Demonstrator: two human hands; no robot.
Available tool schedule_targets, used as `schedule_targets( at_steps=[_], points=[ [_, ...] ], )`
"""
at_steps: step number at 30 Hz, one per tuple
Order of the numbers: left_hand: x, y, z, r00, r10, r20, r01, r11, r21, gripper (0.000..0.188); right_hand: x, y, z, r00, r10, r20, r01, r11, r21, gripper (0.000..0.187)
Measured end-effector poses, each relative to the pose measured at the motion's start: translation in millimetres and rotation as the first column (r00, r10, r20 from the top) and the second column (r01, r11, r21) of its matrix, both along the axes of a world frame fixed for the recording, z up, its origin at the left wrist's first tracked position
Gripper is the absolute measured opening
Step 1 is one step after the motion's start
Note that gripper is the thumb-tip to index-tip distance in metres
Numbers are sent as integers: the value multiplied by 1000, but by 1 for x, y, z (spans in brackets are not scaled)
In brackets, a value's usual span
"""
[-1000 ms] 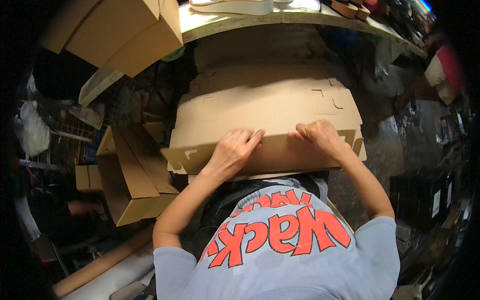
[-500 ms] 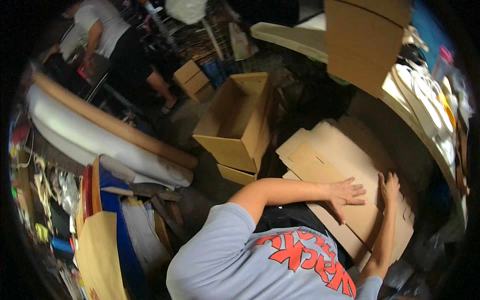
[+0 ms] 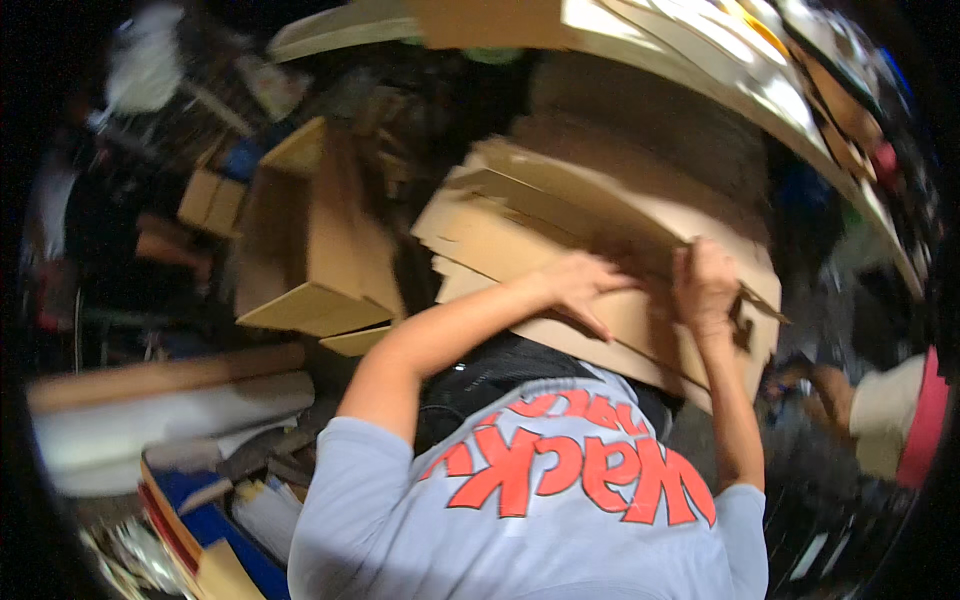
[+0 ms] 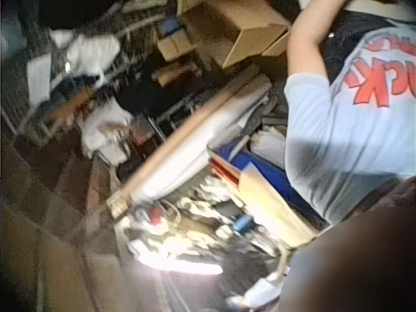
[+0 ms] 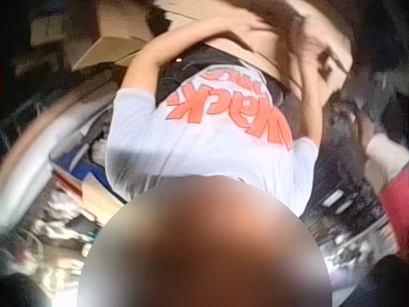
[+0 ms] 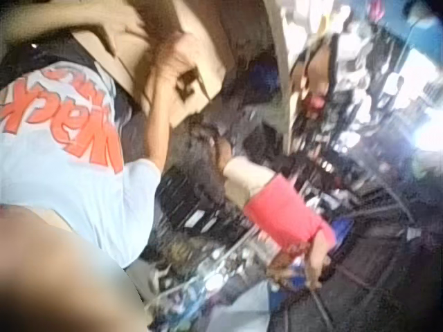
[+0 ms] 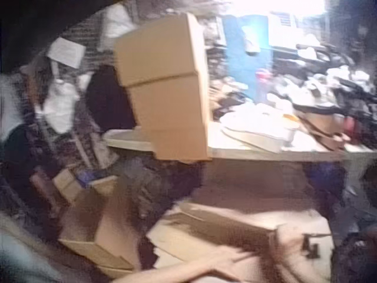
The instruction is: The person folds flat cardboard sheets into small rectangular boxes by hand. They repeatedly pick up a flat sheet, fold the side flaps, tuck the tabs, and place the finished box aside. The process is repeated continuously with multiple identical sheets.
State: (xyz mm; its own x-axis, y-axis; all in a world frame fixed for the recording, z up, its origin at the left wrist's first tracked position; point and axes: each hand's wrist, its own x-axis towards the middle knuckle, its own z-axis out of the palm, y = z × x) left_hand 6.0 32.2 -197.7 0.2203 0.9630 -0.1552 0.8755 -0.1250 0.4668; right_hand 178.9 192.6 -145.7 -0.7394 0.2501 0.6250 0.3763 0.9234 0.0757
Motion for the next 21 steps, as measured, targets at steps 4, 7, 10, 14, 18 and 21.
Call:
schedule_targets(
  at_steps=[4,7,10,14,18,21],
  points=[
    [3,-6,22,998,42,38,-31,969,-246,116,40,-69,-25,988,145,52,-141,987,-74,30],
    [6,-6,35,993,46,113,-18,972,-235,116,41,-72,-27,991,107,86,-91,981,-171,24],
    [6,-7,38,993,116,16,-100,904,-415,116,28,-55,-15,984,148,99,-117,958,-261,19],
    [1,-7,34,998,65,22,-59,977,-207,116,5,-23,4,963,93,251,-45,981,-191,9],
    [-11,4,33,982,-72,-175,141,896,421,107,-25,60,23,976,57,211,3,962,-273,23],
    [-24,17,37,985,72,-158,37,803,594,100,-54,142,12,975,-44,217,146,867,-477,52]
  ],
)
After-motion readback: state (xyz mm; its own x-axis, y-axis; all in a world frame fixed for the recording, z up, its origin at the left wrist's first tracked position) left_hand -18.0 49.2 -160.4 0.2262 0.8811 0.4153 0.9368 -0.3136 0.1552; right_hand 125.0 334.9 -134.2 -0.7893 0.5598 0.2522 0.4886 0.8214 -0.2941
